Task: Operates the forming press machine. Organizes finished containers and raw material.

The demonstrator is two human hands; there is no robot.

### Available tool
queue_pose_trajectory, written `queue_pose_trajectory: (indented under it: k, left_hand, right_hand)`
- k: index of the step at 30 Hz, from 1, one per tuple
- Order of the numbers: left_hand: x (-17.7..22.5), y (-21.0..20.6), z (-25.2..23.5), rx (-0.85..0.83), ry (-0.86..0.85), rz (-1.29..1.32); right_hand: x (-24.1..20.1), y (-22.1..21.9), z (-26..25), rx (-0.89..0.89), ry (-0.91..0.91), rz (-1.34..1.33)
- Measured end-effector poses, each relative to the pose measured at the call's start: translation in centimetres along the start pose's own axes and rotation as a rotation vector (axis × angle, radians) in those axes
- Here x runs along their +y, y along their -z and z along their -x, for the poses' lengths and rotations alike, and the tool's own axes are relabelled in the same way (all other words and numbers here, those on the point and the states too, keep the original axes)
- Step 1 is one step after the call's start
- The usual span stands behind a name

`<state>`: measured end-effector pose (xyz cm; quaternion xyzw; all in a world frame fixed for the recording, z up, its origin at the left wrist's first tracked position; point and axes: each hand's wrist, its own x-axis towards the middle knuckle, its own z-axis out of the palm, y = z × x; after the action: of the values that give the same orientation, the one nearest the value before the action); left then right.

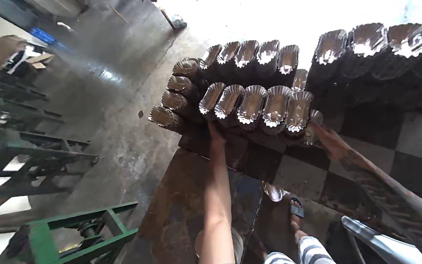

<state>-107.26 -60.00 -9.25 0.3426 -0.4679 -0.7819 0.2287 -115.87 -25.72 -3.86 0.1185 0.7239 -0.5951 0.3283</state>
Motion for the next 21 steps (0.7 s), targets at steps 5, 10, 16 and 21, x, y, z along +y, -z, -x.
queue_pose_trajectory:
  k: [5,10,16,21]
  left_hand:
    - [-0.2,-1.6,-0.8,0.121,-0.119,-0.025]
    - [-0.6,-1.3,-1.4,0.168,-0.183,-0.079]
    - [0.6,-2.5,-1.9,0.185,-0.215,-0.106]
    - [0.8,-2.6,-2.0,0.129,-0.214,-0.086]
  right_hand:
    - [-0.2,-1.5,-1.7,-0.044,0.038,-0.029]
    - [-0.6,-2.4,-3.1,-0.087,0.075,-0.027]
    - [-1.1,-3.0,-4.2,-0.095,0.086,0.007]
    - [-1.0,-3.2,-5.4,-0.079,0.074,0.086]
